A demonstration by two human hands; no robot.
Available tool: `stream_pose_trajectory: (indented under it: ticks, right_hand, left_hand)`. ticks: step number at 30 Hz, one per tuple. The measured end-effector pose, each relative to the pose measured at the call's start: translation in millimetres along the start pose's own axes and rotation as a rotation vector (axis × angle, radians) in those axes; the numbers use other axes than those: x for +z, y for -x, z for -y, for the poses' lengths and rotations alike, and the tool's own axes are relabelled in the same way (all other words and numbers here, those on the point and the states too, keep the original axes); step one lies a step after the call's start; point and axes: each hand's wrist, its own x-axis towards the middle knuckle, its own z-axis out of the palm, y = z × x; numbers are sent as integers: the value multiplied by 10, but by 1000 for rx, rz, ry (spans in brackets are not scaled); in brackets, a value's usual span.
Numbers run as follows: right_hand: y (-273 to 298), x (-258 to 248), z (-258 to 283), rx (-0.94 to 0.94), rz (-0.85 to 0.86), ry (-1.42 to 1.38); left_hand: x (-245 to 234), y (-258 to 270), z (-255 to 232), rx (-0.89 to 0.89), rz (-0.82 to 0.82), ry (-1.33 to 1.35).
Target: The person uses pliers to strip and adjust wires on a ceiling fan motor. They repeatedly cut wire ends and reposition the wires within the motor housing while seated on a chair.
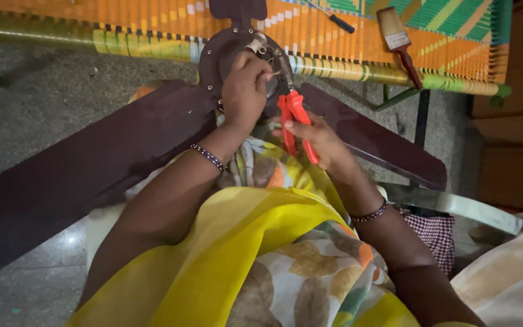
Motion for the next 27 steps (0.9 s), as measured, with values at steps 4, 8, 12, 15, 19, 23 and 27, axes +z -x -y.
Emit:
stream_pose_trajectory:
  ticks: [4,8,12,15,19,23,27]
  right_hand:
    - [11,-68,-18,-80,5,45]
    - [-10,-74,-41,-48,-35,72]
    - [-18,-58,-66,-36,-86,144]
    - [-48,-57,-87,-69,-70,175]
    - [-105,-71,-94,-40,-72,179]
    - [-110,-81,-86,-47,-61,176]
    - [-90,-63,-74,-49,-43,158]
  left_hand:
    - [-13,-20,-3,7,-4,-13]
    - [-44,-23,-19,20,10,-29]
    - [-75,-16,-30,76,58,-105]
    - [-68,-21,-31,101,69,-130]
    - [-75,-29,-21,111,82,-140]
    - [-70,-42,-34,109,76,-149]
    - [-77,-34,-52,114,66,-172]
